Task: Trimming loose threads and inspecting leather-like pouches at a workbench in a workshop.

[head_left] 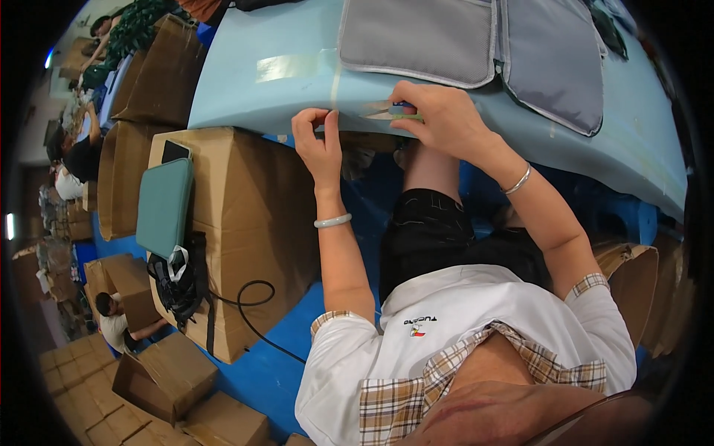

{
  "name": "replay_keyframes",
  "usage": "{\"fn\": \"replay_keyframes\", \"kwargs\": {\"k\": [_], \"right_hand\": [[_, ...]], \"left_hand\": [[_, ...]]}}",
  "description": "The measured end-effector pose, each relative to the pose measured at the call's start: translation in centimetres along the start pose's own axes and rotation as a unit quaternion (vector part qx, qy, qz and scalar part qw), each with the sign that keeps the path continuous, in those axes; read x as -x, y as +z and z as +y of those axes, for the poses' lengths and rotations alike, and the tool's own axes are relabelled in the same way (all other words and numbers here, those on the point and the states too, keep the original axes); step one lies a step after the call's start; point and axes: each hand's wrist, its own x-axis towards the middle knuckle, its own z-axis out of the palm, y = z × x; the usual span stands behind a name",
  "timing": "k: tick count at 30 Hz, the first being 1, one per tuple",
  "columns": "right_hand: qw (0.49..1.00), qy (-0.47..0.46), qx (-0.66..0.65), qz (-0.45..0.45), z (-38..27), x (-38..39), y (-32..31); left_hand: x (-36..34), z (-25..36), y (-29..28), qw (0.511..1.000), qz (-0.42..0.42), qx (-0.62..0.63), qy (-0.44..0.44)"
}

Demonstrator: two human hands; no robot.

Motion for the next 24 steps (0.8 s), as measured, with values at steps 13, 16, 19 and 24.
{"fn": "replay_keyframes", "kwargs": {"k": [13,16,19,24], "right_hand": [[0.992,0.092,-0.055,0.066,1.1,5.1,-4.3],[0.975,0.130,-0.100,0.149,1.7,7.5,-6.8],[0.952,0.164,-0.096,0.240,3.8,10.1,-10.2],[0.874,0.303,0.079,0.373,9.8,16.2,-16.2]], "left_hand": [[1.9,-3.5,0.4,0.992,-0.011,-0.003,-0.124],[2.2,-1.9,-0.2,0.988,0.002,0.027,-0.151],[1.4,0.3,-1.0,0.968,-0.018,0.104,-0.227],[-1.0,6.2,1.0,0.979,-0.091,0.098,-0.151]]}}
